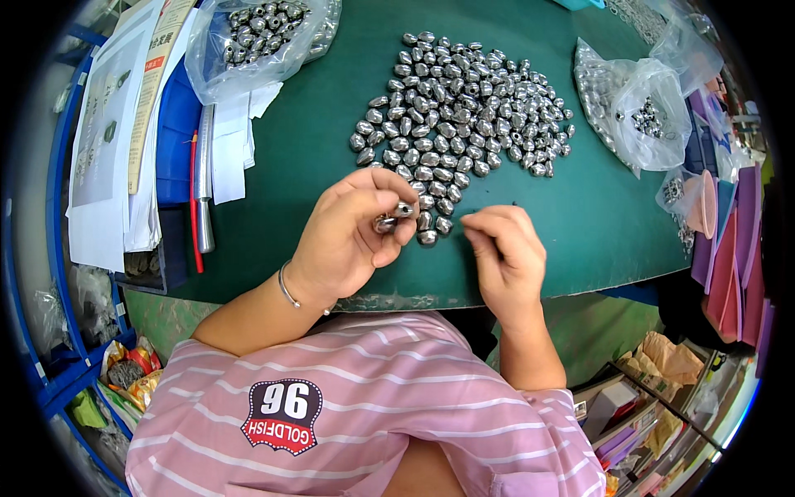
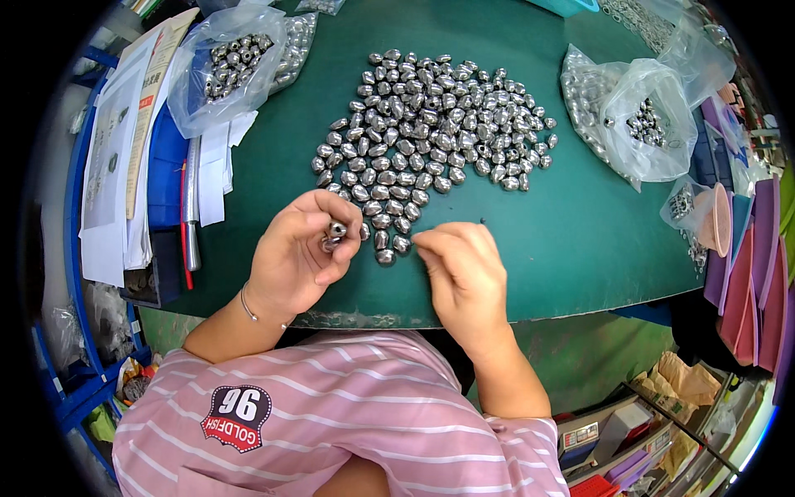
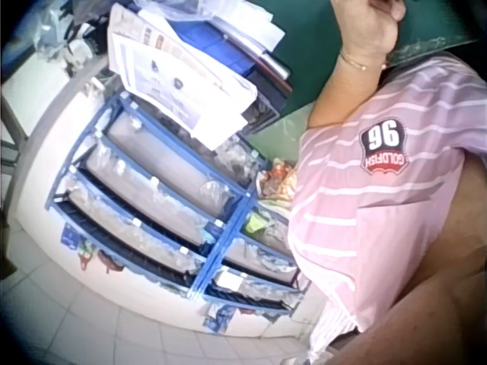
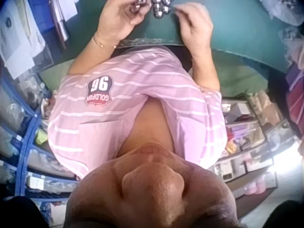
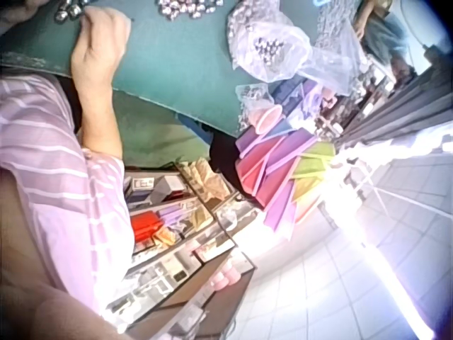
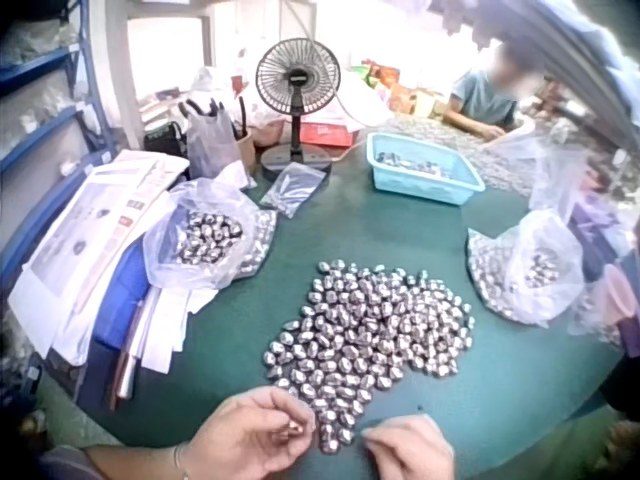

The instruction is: The person sorts teardrop-shaped metal weights by hand on a green table, picking them up from a pile and placing them into different groups and plastic bags.

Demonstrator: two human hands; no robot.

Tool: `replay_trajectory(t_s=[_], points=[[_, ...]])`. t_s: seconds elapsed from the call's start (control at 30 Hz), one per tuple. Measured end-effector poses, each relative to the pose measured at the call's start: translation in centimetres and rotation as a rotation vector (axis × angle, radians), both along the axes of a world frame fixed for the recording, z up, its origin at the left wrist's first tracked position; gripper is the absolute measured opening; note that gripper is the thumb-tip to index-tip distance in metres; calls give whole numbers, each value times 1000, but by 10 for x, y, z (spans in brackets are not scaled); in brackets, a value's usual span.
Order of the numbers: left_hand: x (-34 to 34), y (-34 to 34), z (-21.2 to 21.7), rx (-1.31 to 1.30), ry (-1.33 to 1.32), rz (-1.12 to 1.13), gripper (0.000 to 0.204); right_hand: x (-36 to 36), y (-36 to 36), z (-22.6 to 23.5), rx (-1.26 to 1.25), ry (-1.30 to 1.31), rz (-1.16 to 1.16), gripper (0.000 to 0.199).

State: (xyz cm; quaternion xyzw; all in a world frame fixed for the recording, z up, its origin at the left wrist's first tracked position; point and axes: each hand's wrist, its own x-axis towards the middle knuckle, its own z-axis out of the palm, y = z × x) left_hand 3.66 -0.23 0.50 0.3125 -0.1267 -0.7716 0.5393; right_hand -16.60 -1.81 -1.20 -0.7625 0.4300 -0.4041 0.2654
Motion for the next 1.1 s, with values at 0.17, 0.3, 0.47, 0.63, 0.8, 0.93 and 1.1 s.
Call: replay_trajectory(t_s=[0.17,0.3,0.47,0.63,0.8,0.93,1.1], points=[[-3,1,-8,55,-27,-6,12,7,-1,-1,-115,250,77,26],[-4,1,-4,79,-15,-50,9,6,2,-4,-84,111,10,26],[-12,8,2,-7,-260,-174,18,9,11,3,177,-347,47,24],[-12,10,-4,-227,-442,-231,28,8,13,2,164,-408,104,19],[-16,14,-3,-390,-700,-155,29,8,5,15,58,-255,154,16],[-18,14,-9,-443,-764,-68,21,10,-7,8,-37,8,93,21],[-17,13,-10,-445,-825,-73,20,14,-8,0,-110,302,16,27]])
